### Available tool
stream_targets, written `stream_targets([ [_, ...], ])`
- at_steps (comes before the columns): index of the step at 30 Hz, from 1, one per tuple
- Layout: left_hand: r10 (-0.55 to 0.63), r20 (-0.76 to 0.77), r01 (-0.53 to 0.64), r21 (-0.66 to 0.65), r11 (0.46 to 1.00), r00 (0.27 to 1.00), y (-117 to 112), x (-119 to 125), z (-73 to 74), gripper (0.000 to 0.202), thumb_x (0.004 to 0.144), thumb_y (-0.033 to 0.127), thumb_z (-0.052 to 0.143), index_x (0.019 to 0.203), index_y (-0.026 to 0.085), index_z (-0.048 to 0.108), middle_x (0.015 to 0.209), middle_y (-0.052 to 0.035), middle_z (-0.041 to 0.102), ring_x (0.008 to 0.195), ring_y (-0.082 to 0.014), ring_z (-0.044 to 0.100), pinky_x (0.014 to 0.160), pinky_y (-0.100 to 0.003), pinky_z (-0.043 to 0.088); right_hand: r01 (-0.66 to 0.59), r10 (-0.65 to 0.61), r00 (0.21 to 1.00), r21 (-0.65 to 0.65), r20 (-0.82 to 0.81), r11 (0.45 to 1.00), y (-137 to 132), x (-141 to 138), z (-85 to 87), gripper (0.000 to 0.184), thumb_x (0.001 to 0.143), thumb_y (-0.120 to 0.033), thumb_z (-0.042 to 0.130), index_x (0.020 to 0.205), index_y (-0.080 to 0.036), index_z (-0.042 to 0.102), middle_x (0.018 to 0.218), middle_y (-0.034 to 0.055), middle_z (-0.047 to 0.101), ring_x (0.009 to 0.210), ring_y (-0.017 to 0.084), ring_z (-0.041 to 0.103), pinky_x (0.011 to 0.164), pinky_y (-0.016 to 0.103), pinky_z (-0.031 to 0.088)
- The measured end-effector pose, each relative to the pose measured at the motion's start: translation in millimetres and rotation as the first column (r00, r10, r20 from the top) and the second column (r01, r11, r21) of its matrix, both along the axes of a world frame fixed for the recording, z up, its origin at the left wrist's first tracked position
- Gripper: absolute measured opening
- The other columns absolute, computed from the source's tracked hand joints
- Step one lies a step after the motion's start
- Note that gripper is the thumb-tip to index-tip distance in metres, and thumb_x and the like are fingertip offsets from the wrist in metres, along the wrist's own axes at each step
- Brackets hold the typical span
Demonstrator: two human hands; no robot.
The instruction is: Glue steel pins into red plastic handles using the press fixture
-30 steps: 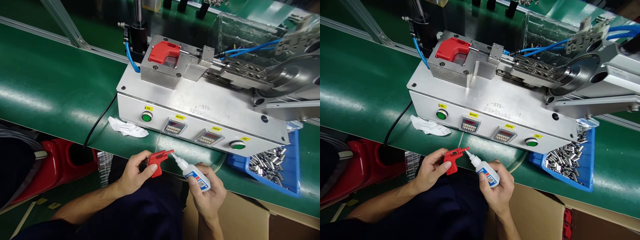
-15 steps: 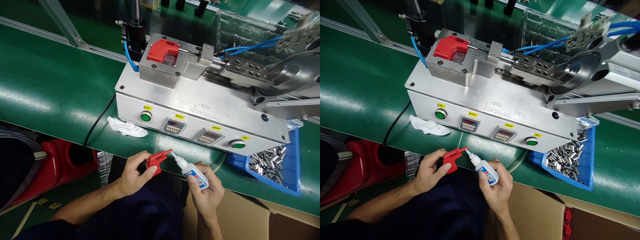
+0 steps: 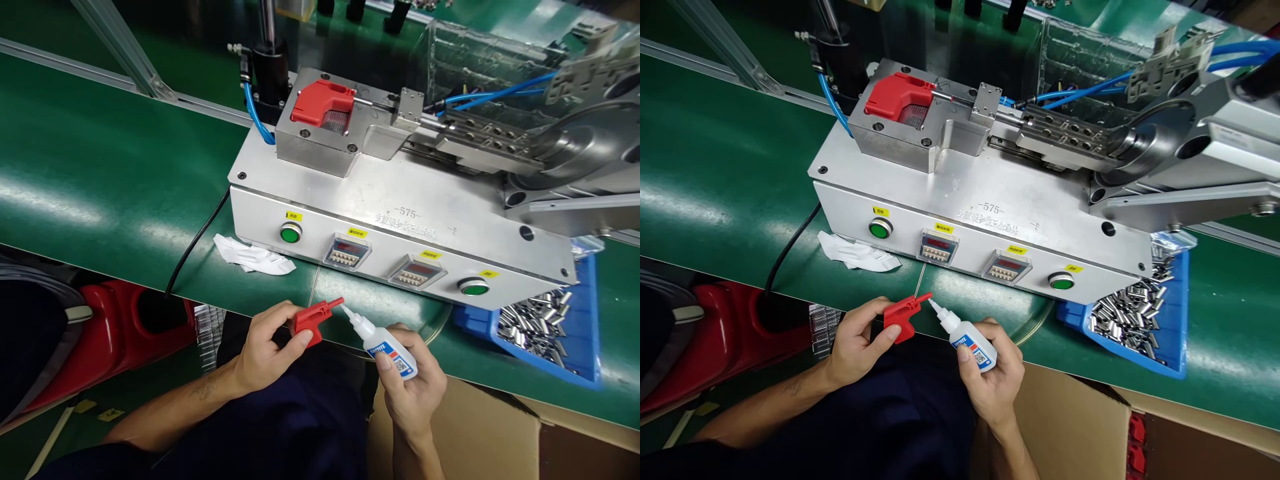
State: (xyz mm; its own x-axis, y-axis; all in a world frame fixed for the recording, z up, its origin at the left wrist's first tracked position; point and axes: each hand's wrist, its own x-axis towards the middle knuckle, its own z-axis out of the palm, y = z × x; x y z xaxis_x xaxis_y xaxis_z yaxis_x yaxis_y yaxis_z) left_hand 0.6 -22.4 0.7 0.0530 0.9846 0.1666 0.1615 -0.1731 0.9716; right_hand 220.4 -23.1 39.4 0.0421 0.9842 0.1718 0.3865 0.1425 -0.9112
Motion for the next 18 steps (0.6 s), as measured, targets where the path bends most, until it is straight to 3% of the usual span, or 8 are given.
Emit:
stream_targets([
  [8,-0.026,0.024,0.027,-0.067,0.997,0.999,-3,0,-1.5,0.019,0.102,0.034,0.066,0.098,0.016,0.072,0.076,-0.0012,0.063,0.068,-0.0133,0.055,0.065,-0.024,0.048,-0.057,0.055,0.998,-0.029,-0.04,0.998,3,-3,-0.5,0.014,0.096,-0.03,0.069,0.087,-0.02,0.066,0.067,-0.0023,0.053,0.054,0.01,0.041,0.052,0.025,0.033],
  [12,-0.025,0.056,0.031,-0.117,0.993,0.998,-1,-2,-2.2,0.023,0.103,0.036,0.065,0.097,0.016,0.072,0.077,-0.0017,0.064,0.069,-0.0137,0.056,0.067,-0.024,0.049,-0.058,0.028,0.982,-0.158,-0.185,0.986,0,9,-13.3,0.027,0.098,-0.047,0.069,0.094,-0.02,0.072,0.073,0.0015,0.061,0.059,0.013,0.05,0.055,0.026,0.04],
  [15,-0.017,0.084,0.031,-0.161,0.986,0.996,0,-4,-5.0,0.025,0.103,0.038,0.065,0.096,0.016,0.072,0.078,-0.002,0.065,0.069,-0.0134,0.057,0.066,-0.023,0.049,-0.084,0.011,0.959,-0.249,-0.283,0.965,0,18,-21.6,0.037,0.095,-0.056,0.069,0.104,-0.02,0.073,0.085,0.0061,0.071,0.07,0.018,0.063,0.062,0.029,0.049],
  [18,-0.014,0.076,0.03,-0.205,0.978,0.997,-3,-7,-9.6,0.025,0.103,0.039,0.066,0.095,0.016,0.073,0.08,-0.0021,0.068,0.07,-0.0133,0.06,0.067,-0.021,0.051,-0.172,0.076,0.936,-0.259,-0.343,0.95,3,16,-21.3,0.026,0.096,-0.043,0.071,0.112,-0.023,0.066,0.106,0.0088,0.077,0.096,0.024,0.073,0.083,0.034,0.057],
])
